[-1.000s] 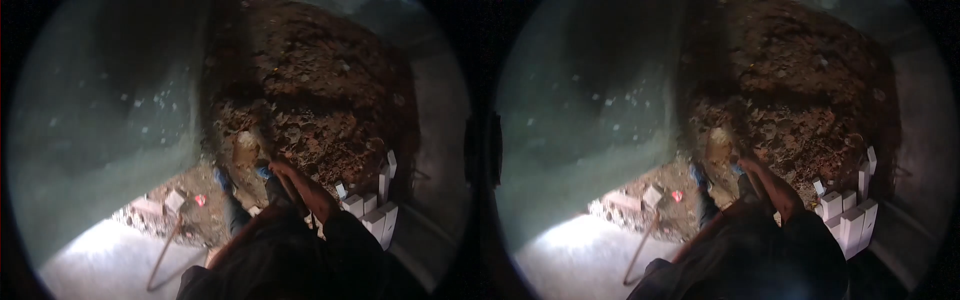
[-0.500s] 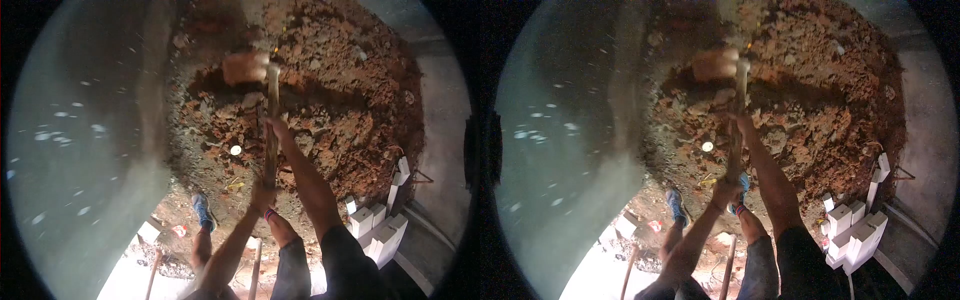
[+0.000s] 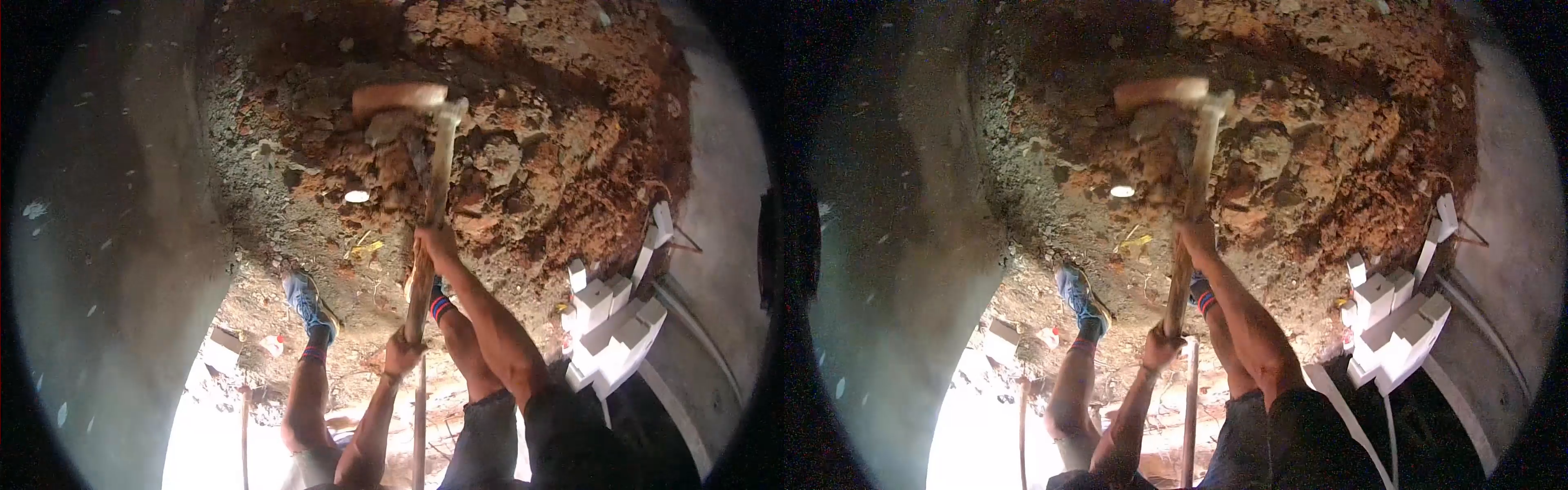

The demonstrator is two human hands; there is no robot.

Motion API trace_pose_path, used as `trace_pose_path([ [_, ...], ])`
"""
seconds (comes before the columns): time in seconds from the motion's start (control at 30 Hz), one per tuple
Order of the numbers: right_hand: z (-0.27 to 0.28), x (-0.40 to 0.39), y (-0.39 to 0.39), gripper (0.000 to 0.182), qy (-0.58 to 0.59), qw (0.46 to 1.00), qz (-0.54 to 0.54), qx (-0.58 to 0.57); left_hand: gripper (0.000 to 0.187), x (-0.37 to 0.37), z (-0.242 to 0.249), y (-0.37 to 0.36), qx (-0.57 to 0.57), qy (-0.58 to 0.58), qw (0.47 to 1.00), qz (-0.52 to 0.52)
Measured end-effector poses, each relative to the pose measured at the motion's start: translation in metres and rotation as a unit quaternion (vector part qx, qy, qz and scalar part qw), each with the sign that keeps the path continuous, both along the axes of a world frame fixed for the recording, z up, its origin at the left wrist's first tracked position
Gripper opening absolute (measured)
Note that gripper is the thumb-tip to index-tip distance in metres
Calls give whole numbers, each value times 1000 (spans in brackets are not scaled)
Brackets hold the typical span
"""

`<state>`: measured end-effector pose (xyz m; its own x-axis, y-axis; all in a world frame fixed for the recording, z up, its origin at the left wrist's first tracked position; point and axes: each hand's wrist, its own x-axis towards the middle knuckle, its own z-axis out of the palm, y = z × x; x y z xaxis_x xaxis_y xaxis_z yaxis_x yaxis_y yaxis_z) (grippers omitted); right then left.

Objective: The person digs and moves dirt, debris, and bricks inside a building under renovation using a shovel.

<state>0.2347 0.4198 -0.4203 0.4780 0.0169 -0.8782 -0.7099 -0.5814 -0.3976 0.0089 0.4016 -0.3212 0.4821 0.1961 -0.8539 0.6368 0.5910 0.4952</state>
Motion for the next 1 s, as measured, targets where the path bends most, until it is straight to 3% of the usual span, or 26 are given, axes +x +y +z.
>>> trace_pose_path([
  [0.07, 16, -46, -20, 17, 3, 1000, 25, -13, 30, -71, -2, -42, 35, 18, 999, -33],
  [0.1, 36, -66, -23, 16, 4, 999, 29, -31, 28, -86, 18, -46, -82, 33, 996, 18],
  [0.13, 56, -86, -25, 15, 5, 998, 32, -48, 32, -81, 57, -42, -98, 68, 991, 62],
  [0.17, 57, -106, -47, 14, 76, 996, 31, -21, 33, -127, 45, -79, -70, 109, 991, -40],
  [0.2, 87, -119, -45, 16, 50, 999, 7, 5, 35, -116, 76, -65, -80, 117, 984, -107],
  [0.23, 68, -148, -65, 21, 8, 1000, -8, 23, 33, -117, 100, -71, -5, 48, 997, -65],
  [0.27, 87, -142, -62, 21, 2, 1000, -8, 26, 28, -103, 128, -68, -65, 89, 994, -6],
  [0.3, 119, -132, -53, 23, 65, 998, -6, 13, 25, -100, 139, -82, -57, 87, 992, 72],
  [0.33, 136, -116, -50, 24, 70, 997, 14, 3, 31, -109, 129, -103, -43, 66, 993, 86],
  [0.37, 154, -100, -48, 24, 76, 996, 36, -7, 35, -98, 118, -105, 3, 59, 998, 11],
  [0.4, 147, -86, -47, 22, 4, 995, -55, 86, 40, -85, 104, -108, 49, 51, 996, -62],
  [0.43, 154, -47, -36, 17, -11, 989, -14, 148, 43, -51, 96, -94, 91, 18, 994, -54],
  [0.47, 159, -5, -22, 13, -18, 993, 34, 109, 46, -10, 80, -78, 134, -14, 990, -44],
  [0.5, 123, 37, -24, 14, -2, 994, 21, 111, 49, 38, 65, -57, 130, 24, 990, -50],
  [0.53, 110, 82, -8, 11, 75, 977, -76, 184, 44, 77, 35, -46, 225, 55, 962, -141],
  [0.57, 94, 133, 15, 12, -47, 993, 28, 108, 32, 118, 3, -28, 339, -27, 902, -268],
  [0.6, 87, 171, 32, 12, -65, 994, 3, 93, 21, 157, -29, -11, 436, -107, 805, -388],
  [0.63, 79, 208, 49, 16, -84, 993, -21, 78, 14, 199, -21, 21, 532, -180, 747, -355],
  [0.67, 58, 242, 47, 17, -102, 989, 98, 39, 25, 227, -33, 31, 347, -166, 883, -267],
  [0.73, 27, 238, 18, 19, -92, 972, 217, -10, 37, 217, -60, 1, 123, -120, 972, -162],
  [0.77, 28, 211, -1, 16, -49, 994, 91, -29, 40, 199, -70, -21, 191, -106, 948, -233],
  [0.8, 36, 196, -11, 14, -16, 998, -35, -43, 37, 181, -74, -40, 205, -87, 947, -232],
  [0.83, 11, 180, -38, 10, 2, 1000, -1, 14, 34, 167, -68, -50, 219, -68, 946, -230],
  [0.87, -18, 161, -70, 13, 27, 997, 29, 67, 26, 141, -43, -58, 164, -32, 973, -162],
  [0.93, -9, 105, -88, 11, -10, 999, -24, -21, 23, 73, -55, -125, 10, -97, 993, 67],
  [1.0, 28, 59, -73, 13, 51, 998, -15, -29, 22, 40, -16, -104, -45, -16, 998, 33],
])
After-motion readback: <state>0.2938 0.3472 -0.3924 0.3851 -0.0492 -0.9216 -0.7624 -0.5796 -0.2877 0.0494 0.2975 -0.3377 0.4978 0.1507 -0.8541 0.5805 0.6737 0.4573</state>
